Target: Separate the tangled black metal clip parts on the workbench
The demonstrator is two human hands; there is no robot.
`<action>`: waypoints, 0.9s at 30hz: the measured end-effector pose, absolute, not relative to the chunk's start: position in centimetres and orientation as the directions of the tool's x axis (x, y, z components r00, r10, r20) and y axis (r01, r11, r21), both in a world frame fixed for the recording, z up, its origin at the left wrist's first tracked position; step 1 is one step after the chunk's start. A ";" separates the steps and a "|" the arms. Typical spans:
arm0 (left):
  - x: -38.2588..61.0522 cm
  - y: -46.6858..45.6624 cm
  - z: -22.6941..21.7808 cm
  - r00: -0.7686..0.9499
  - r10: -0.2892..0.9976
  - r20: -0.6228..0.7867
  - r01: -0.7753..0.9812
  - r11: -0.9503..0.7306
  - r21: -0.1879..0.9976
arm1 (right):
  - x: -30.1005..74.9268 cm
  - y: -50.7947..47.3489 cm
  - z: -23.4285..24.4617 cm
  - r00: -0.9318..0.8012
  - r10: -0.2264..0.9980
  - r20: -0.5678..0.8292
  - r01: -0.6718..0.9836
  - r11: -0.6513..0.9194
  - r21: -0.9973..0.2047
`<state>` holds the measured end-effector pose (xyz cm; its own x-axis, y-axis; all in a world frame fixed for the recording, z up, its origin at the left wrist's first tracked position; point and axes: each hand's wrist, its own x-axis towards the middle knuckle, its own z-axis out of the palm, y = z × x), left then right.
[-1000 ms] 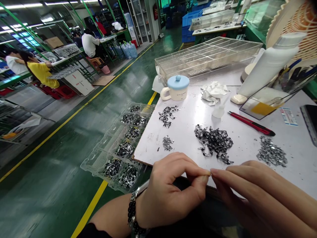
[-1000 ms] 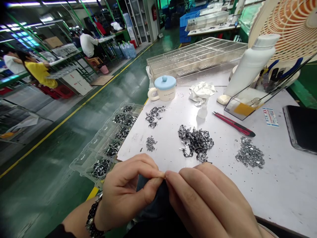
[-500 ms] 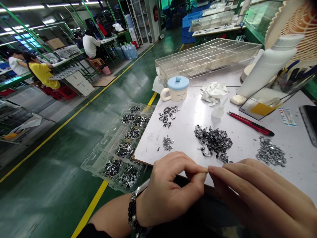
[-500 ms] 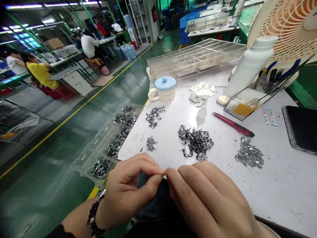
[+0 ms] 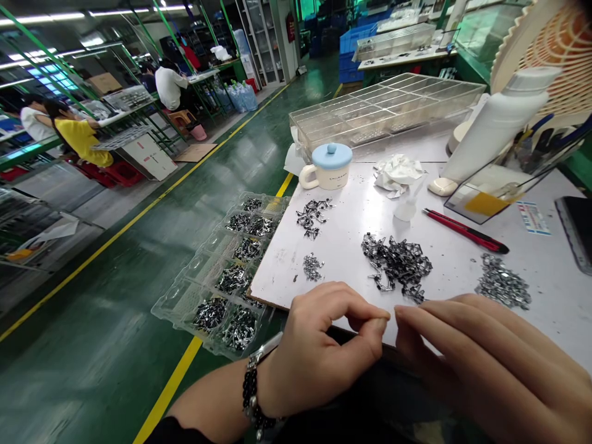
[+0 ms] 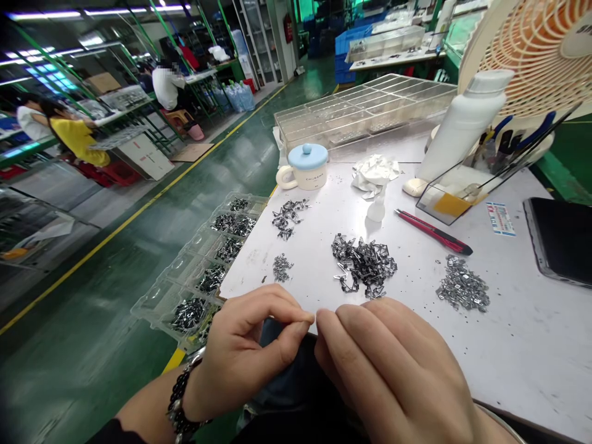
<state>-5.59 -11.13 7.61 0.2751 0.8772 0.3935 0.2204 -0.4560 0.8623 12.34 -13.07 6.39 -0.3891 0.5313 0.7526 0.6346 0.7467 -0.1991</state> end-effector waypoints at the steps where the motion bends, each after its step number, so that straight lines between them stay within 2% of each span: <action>1: -5.6 -11.1 7.6 0.274 0.882 0.383 0.208 -0.443 0.872 | 12.3 -13.0 6.6 -0.362 0.545 0.756 0.654 0.727 -0.211; 5: -5.6 -11.1 7.6 0.293 0.907 0.303 0.166 -0.360 0.918 | 12.4 -12.8 7.2 -0.318 0.533 0.784 0.638 0.732 -0.239; 11: -5.9 -10.7 7.7 0.342 0.934 0.104 0.121 -0.154 0.981 | 13.4 -12.2 6.8 -0.513 0.569 0.642 0.533 0.798 -0.282; 15: -6.2 -10.6 7.6 0.381 0.924 -0.029 0.123 -0.019 0.992 | 13.8 -11.7 7.0 -0.598 0.502 0.625 0.489 0.846 -0.211; 20: -6.2 -10.5 7.3 0.448 0.877 -0.174 0.097 0.145 0.985 | 13.1 -11.0 7.6 -0.607 0.445 0.658 0.506 0.855 -0.111; 27: -6.1 -10.2 7.9 0.507 0.830 -0.233 -0.041 0.294 0.955 | 14.5 -10.8 6.3 -0.583 0.505 0.637 0.557 0.819 -0.138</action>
<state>-6.11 -10.20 7.87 0.5072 0.8297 -0.2332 -0.0413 0.2936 0.9550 14.47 -10.84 6.27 -0.5832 0.5046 0.6366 0.5574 0.8187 -0.1382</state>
